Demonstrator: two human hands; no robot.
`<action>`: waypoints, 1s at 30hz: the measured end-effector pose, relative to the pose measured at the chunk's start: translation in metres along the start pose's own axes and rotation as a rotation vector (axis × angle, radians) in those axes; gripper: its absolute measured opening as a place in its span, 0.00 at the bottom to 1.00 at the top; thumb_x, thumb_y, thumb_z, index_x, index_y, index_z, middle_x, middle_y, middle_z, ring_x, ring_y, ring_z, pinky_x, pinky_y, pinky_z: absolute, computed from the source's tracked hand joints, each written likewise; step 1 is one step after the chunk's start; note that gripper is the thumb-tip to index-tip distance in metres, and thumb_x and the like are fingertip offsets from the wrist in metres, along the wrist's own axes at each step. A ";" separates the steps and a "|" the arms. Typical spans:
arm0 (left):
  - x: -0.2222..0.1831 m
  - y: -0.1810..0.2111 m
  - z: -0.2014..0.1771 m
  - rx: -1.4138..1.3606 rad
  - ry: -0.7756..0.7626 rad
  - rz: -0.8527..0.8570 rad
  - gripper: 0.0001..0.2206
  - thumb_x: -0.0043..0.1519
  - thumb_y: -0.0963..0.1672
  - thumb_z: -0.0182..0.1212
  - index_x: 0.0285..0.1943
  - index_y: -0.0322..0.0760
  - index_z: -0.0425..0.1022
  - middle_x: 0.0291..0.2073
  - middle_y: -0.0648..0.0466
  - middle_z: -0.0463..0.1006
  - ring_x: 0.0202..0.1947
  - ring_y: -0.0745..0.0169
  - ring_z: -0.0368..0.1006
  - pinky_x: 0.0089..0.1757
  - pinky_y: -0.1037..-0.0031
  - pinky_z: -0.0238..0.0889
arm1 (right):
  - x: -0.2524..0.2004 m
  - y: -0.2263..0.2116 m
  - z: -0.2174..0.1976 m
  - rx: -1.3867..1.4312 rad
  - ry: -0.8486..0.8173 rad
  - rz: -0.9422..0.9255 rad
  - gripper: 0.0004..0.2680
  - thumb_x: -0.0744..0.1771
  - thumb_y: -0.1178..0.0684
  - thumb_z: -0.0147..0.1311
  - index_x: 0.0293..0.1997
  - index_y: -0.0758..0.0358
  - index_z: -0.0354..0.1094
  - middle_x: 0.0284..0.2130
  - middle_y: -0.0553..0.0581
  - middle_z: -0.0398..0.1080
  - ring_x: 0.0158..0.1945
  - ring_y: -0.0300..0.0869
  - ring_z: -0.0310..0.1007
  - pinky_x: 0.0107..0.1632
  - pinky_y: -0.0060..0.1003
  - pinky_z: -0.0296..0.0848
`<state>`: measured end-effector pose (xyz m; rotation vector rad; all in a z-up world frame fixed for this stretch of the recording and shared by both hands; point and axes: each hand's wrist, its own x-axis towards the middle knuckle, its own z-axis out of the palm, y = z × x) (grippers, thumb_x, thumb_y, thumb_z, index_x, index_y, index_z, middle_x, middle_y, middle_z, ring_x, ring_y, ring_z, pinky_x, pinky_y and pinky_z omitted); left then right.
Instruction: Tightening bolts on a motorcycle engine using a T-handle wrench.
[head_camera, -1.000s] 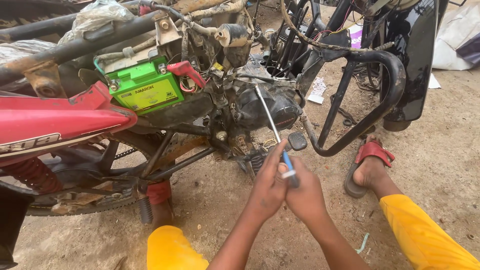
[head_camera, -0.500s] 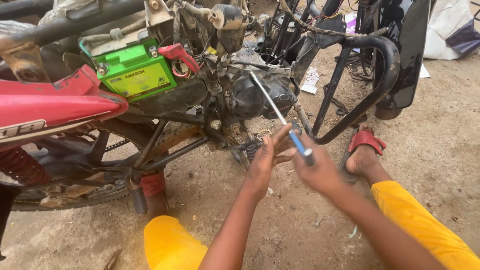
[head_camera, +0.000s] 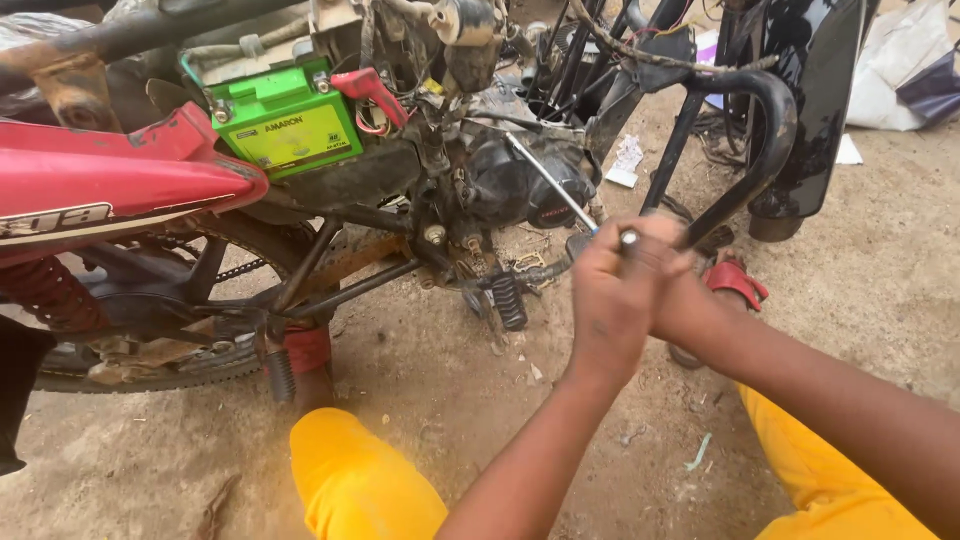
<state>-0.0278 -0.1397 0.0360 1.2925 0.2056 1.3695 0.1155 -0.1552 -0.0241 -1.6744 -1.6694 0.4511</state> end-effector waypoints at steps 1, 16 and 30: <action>0.004 -0.025 0.004 -0.504 0.039 -0.336 0.17 0.76 0.49 0.54 0.34 0.38 0.65 0.27 0.56 0.63 0.28 0.69 0.59 0.36 0.74 0.63 | 0.001 0.011 0.001 0.036 0.000 -0.078 0.07 0.63 0.60 0.56 0.44 0.65 0.67 0.35 0.61 0.75 0.40 0.46 0.77 0.40 0.42 0.76; -0.035 -0.008 -0.068 -0.734 0.321 -0.556 0.22 0.68 0.54 0.38 0.40 0.37 0.74 0.44 0.39 0.80 0.47 0.45 0.76 0.51 0.54 0.68 | -0.002 -0.145 -0.029 -1.060 -0.310 0.148 0.12 0.69 0.50 0.49 0.57 0.63 0.62 0.28 0.58 0.76 0.31 0.49 0.79 0.30 0.44 0.73; -0.011 -0.009 -0.125 0.174 -0.061 -0.458 0.26 0.68 0.49 0.51 0.71 0.28 0.63 0.61 0.41 0.74 0.61 0.54 0.73 0.60 0.65 0.63 | -0.010 -0.093 0.102 0.481 0.365 0.318 0.08 0.68 0.53 0.54 0.49 0.64 0.72 0.24 0.47 0.67 0.27 0.31 0.62 0.29 0.30 0.62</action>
